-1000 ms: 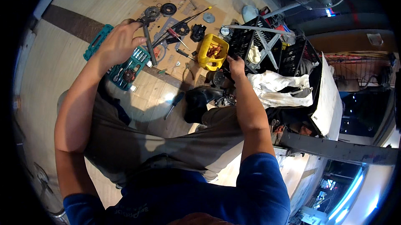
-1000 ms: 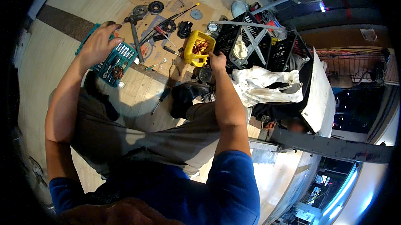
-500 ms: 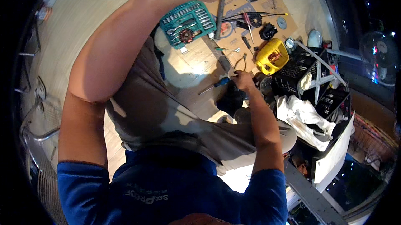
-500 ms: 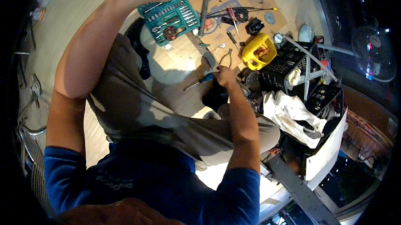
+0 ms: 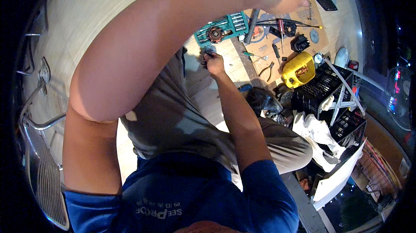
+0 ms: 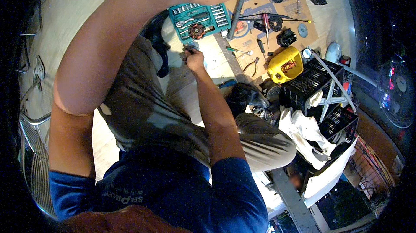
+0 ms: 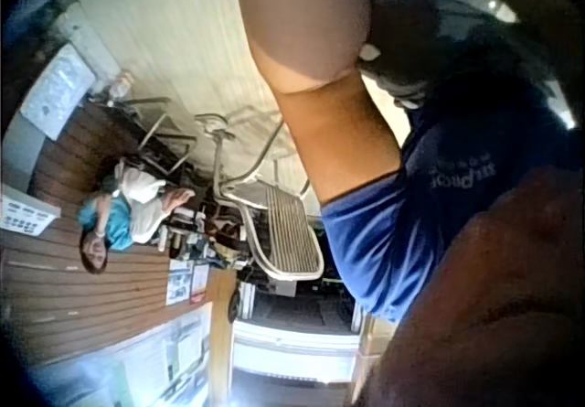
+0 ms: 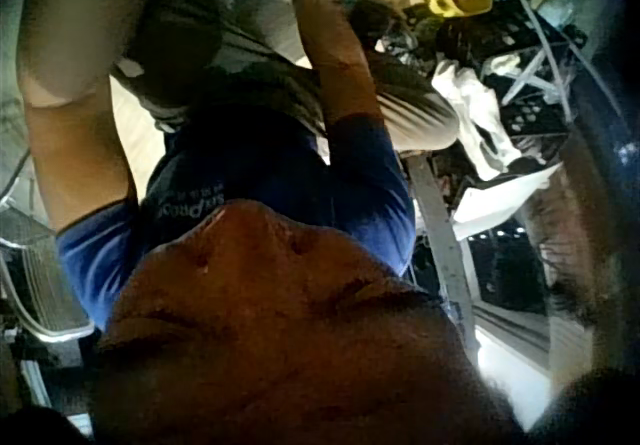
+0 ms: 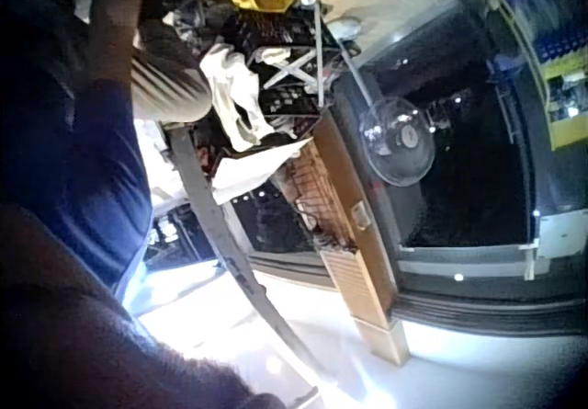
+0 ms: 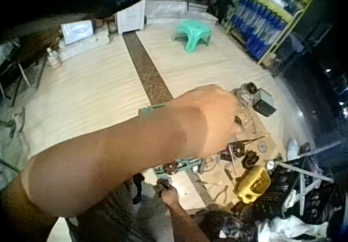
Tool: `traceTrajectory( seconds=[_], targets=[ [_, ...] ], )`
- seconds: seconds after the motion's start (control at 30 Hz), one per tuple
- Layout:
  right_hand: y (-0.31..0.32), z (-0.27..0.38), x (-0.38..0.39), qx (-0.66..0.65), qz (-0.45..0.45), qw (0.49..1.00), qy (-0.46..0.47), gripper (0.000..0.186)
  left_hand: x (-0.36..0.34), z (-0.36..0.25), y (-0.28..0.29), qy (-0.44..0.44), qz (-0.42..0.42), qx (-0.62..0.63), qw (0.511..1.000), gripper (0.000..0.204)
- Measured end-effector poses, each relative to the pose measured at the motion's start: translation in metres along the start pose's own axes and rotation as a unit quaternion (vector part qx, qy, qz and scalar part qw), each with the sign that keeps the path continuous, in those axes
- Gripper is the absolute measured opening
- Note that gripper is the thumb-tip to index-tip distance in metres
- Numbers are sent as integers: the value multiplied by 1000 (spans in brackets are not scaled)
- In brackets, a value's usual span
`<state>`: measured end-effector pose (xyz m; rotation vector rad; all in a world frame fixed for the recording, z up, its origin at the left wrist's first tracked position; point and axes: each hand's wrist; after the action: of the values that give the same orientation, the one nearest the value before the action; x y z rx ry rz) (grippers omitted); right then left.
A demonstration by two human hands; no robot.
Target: The person manipulates internal motor components and wiring by hand, picking up a stator and adjusting wires.
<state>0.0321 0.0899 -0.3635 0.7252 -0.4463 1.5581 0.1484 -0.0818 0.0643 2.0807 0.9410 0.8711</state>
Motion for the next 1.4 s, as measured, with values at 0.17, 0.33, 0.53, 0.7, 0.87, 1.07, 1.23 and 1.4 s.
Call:
traceTrajectory(
  seconds=[0.17, 0.33, 0.53, 0.7, 0.87, 1.07, 1.23, 1.4],
  targets=[
    [-42, 32, -14, -287, 1, 955, -70, 17, 2, 14, 19, -36, 156, 108, 981, 21],
    [-66, 44, -37, -523, -17, 844, -119, 14, -3, 5, 18, -19, 163, 82, 983, 20],
    [-54, 29, -43, -374, -37, 920, -108, 10, -14, -13, 7, -2, 169, -112, 979, 21],
    [-45, 2, -38, -202, -82, 975, -32, 10, -20, -13, -8, -8, 129, -184, 974, 22],
    [-37, -17, -36, -61, -119, 986, 103, 14, -30, -4, -26, -24, 87, -174, 981, 25],
    [-20, -16, -18, 192, -134, 963, 132, 22, -81, 60, -99, -100, -16, -106, 989, 30],
    [-8, -4, 7, 220, -147, 956, 126, 21, -122, 142, -232, -28, 128, -175, 976, 40],
    [20, 12, 45, 228, -86, 968, 57, 22, -132, 182, -335, -32, 277, 14, 960, 53]
  ],
)
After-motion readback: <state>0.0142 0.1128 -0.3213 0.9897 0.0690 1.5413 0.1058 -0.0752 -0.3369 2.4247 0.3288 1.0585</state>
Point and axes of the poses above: each hand's wrist, its own x-axis away from the middle knuckle, its own y-axis out of the back of the hand, z = x × y, and after that the axes turned 2 degrees about x, right-handed
